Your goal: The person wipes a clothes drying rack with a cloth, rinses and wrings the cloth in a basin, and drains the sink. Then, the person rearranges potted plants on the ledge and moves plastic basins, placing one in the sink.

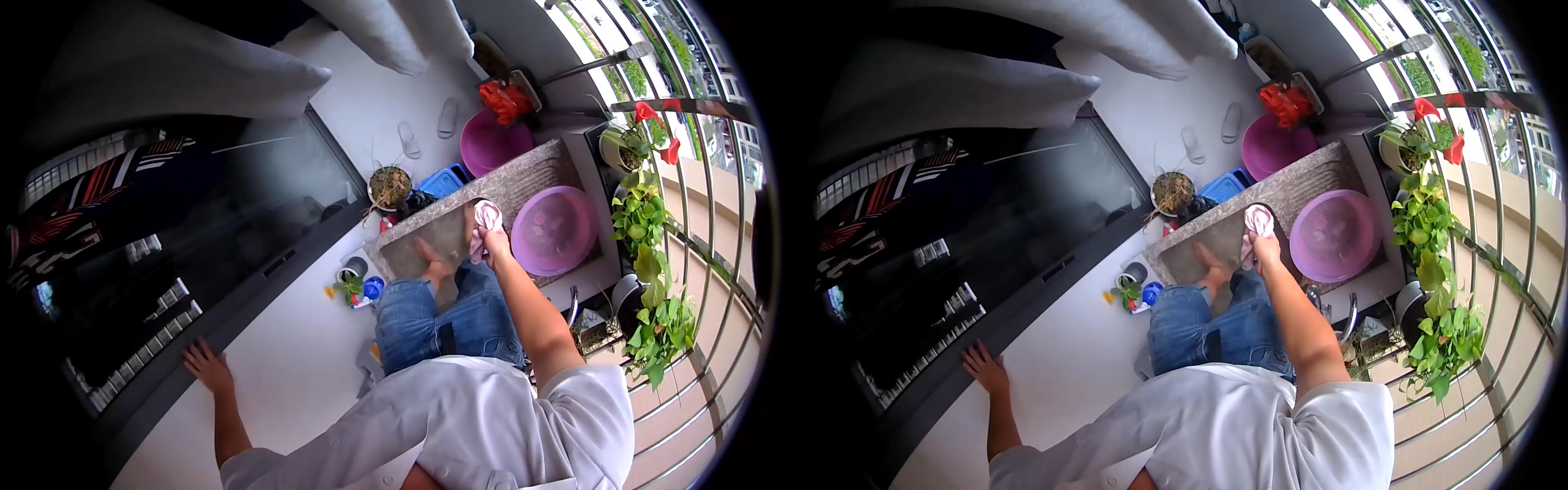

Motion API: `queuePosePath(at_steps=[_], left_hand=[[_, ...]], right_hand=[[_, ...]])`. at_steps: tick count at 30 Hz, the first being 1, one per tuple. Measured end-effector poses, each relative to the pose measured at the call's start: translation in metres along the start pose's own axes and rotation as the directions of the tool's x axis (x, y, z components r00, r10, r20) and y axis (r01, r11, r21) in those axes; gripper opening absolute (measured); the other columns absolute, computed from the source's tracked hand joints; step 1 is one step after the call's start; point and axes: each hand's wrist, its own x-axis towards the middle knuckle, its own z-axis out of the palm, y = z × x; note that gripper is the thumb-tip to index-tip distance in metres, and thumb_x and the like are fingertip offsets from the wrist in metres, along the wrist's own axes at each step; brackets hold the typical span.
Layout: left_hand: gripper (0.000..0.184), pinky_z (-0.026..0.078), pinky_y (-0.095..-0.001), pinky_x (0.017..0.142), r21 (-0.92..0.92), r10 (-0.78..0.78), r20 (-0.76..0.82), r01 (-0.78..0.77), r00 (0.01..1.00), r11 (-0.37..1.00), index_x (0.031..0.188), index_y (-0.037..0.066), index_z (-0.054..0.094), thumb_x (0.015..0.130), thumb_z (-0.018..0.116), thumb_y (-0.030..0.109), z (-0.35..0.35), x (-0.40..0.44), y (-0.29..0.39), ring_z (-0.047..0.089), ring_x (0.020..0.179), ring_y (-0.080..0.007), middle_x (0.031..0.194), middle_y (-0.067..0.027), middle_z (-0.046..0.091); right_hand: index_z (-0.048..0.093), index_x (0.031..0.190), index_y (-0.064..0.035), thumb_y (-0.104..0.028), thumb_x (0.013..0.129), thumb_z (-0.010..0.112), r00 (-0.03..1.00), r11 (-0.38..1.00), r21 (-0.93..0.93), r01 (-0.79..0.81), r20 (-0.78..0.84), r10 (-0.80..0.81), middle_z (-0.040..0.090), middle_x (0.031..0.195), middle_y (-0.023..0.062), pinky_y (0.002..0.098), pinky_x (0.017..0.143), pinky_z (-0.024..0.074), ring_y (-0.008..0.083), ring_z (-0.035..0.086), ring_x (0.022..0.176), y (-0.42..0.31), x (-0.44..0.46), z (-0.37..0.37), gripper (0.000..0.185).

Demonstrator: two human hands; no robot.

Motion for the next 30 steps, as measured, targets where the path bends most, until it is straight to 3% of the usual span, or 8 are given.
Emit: queuePosePath(at_steps=[5,9,12,18,20,24,27,30], left_hand=[[0.082,0.018,-0.055,0.117,0.048,0.001,-0.043,0.001,0.999,0.999,0.154,0.012,0.025,0.088,0.068,0.037,0.011,-0.001,0.002,0.021,0.145,-0.0406,0.153,-0.0172,0.03],[0.081,0.02,-0.0567,0.116,0.075,-0.031,0.003,0.031,1.0,0.997,0.154,0.014,0.025,0.089,0.067,0.038,0.011,-0.003,0.005,0.02,0.145,-0.0405,0.152,-0.0164,0.03],[0.083,0.021,-0.0573,0.115,0.117,-0.049,0.029,0.045,0.998,0.992,0.154,0.014,0.025,0.088,0.068,0.04,0.02,-0.005,0.008,0.02,0.146,-0.0401,0.152,-0.0154,0.03],[0.09,0.022,-0.0578,0.114,0.225,-0.114,0.108,0.087,0.988,0.97,0.156,0.014,0.019,0.087,0.069,0.043,0.019,0.003,0.016,0.021,0.146,-0.0394,0.154,-0.0145,0.029],[0.094,0.022,-0.0579,0.114,0.243,-0.151,0.159,0.11,0.976,0.964,0.157,0.014,0.016,0.087,0.069,0.044,0.001,0.007,0.024,0.021,0.146,-0.0395,0.155,-0.0145,0.028],[0.098,0.023,-0.0578,0.114,0.24,-0.151,0.083,0.128,0.985,0.962,0.158,0.016,0.014,0.084,0.074,0.039,0.02,0.007,0.017,0.023,0.145,-0.0386,0.157,-0.0128,0.026],[0.095,0.023,-0.0582,0.114,0.22,-0.188,0.099,0.163,0.977,0.962,0.157,0.016,0.019,0.082,0.075,0.034,0.018,0.009,0.021,0.023,0.145,-0.0377,0.157,-0.0133,0.028],[0.091,0.023,-0.0587,0.114,0.191,-0.074,-0.093,0.091,0.993,0.977,0.156,0.015,0.024,0.082,0.073,0.034,0.042,0.006,0.006,0.026,0.144,-0.0385,0.156,-0.0144,0.029]], right_hand=[[0.056,0.119,-0.0123,-0.024,0.102,0.048,0.993,0.987,0.117,-0.114,0.036,0.11,0.067,0.099,0.0096,0.0484,0.058,0.0571,0.0268,0.067,0.081,0.006,0.03,0.002,0.022],[0.05,0.127,-0.0095,-0.006,0.096,0.054,1.0,0.98,0.199,-0.015,-0.023,0.02,0.067,0.097,0.0118,0.0373,0.051,0.0594,0.024,0.07,0.077,-0.018,0.039,0.002,0.031],[0.06,0.111,-0.003,-0.005,0.095,0.057,0.99,0.973,0.189,0.131,-0.074,-0.119,0.07,0.088,0.0113,0.0279,0.048,0.0523,0.0195,0.067,0.065,-0.025,0.075,-0.002,0.017],[0.06,0.114,0.0044,0.0,0.083,0.07,0.978,0.959,0.232,0.161,-0.165,-0.125,0.069,0.093,0.0112,0.031,0.056,0.0534,0.0203,0.066,0.07,-0.088,0.119,0.006,0.032],[0.058,0.115,0.007,-0.005,0.084,0.072,0.886,0.959,0.073,0.275,-0.407,-0.223,0.068,0.095,0.0107,0.0306,0.058,0.0534,0.0194,0.066,0.071,-0.108,0.146,0.005,0.036],[0.057,0.126,0.0023,-0.023,0.091,0.065,0.624,0.725,-0.114,0.679,-0.432,-0.652,0.068,0.106,0.0117,0.035,0.071,0.0533,0.0213,0.067,0.092,-0.113,0.252,-0.026,0.043],[0.056,0.131,-0.0011,-0.029,0.089,0.062,0.319,0.729,-0.638,0.25,-0.656,-0.684,0.064,0.124,0.017,0.0455,0.097,0.0454,0.034,0.062,0.111,-0.13,0.291,-0.047,0.05],[0.047,0.14,-0.002,-0.039,0.087,0.063,0.257,0.747,-0.642,0.169,-0.703,-0.663,0.052,0.139,0.0204,0.0488,0.105,0.0387,0.0381,0.05,0.128,-0.139,0.331,-0.079,0.066]])
